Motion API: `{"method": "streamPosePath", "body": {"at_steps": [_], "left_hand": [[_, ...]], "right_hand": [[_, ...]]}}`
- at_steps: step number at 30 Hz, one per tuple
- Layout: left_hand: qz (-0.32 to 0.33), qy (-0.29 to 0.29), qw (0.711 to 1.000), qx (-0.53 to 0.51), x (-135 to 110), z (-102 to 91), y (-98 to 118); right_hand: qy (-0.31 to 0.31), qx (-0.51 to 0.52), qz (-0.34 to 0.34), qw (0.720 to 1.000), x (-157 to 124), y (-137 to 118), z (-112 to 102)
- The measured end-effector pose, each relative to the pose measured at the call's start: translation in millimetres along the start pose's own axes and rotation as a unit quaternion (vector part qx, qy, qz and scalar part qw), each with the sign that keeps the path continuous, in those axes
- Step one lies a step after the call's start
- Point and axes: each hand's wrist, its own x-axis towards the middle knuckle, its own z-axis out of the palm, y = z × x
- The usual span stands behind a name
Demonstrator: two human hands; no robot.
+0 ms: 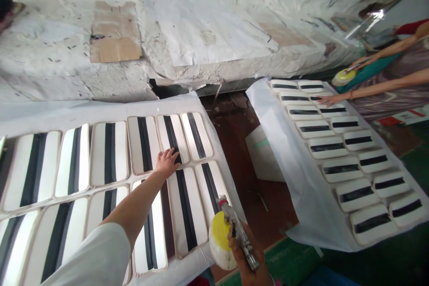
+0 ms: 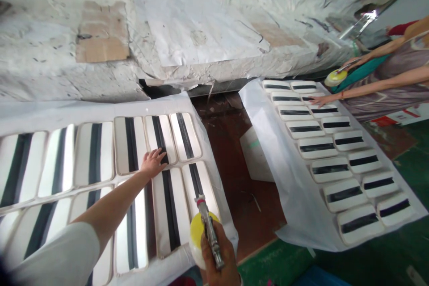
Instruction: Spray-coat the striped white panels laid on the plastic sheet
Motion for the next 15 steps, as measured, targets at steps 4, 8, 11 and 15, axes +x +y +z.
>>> {"method": "streamPosePath", "body": {"at_steps": [4,8,11,15], "left_hand": [[0.006,0.014,1.0,-0.002,0,1.9,-2],[-0.013,0.021,1.0,-0.012,-1,4.1,-1],[-0.07,0.044,0.996,-0.039,-3,2.9,1],[-0.112,0.032,0.989,-0.088,-4,-2.0,4]], "right_hand": [[0.039,-0.006,0.001,0.999,-3,-8,20],[0.041,-0.027,-0.018,0.999,4,-21,30],[0.031,-0.028,-0.04,0.998,15,-35,34],[0.058,-0.028,-0.08,0.995,33,-46,39]]}}
